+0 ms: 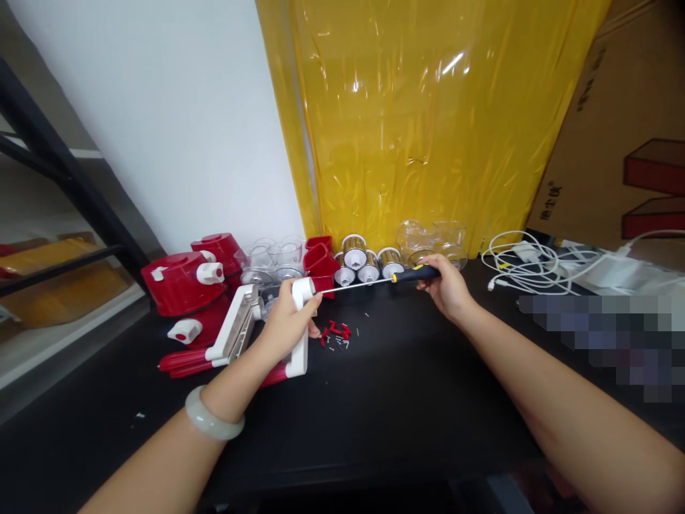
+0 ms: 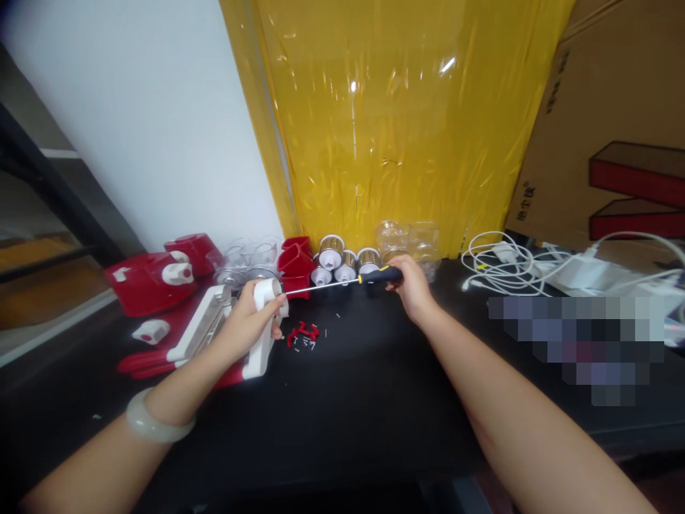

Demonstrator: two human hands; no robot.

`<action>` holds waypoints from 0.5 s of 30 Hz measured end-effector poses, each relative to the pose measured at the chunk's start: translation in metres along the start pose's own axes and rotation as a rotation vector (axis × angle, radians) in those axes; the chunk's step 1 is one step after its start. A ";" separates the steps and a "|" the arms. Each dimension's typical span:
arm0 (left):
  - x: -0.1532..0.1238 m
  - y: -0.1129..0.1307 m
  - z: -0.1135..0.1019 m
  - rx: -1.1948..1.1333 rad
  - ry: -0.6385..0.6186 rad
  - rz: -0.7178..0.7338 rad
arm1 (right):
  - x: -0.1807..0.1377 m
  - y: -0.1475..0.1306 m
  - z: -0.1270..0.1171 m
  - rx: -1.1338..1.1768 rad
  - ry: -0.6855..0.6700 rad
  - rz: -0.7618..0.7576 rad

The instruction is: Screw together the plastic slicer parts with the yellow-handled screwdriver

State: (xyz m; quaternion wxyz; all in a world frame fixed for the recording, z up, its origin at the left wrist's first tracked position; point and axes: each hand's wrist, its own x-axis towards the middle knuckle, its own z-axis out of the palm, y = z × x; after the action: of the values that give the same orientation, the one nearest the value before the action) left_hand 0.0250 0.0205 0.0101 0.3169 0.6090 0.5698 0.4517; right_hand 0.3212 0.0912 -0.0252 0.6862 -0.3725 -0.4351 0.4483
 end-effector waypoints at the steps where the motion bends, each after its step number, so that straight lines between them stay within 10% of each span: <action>1: 0.000 0.000 0.000 -0.005 0.002 -0.006 | 0.001 0.001 -0.001 -0.034 0.013 0.007; 15: 0.008 -0.014 0.003 -0.042 0.003 -0.028 | -0.002 -0.004 0.003 0.111 0.006 0.110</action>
State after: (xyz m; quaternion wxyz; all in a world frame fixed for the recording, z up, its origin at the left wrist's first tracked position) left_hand 0.0217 0.0303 -0.0018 0.3350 0.5934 0.5692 0.4601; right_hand 0.3194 0.0882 -0.0214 0.6814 -0.3587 -0.3862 0.5078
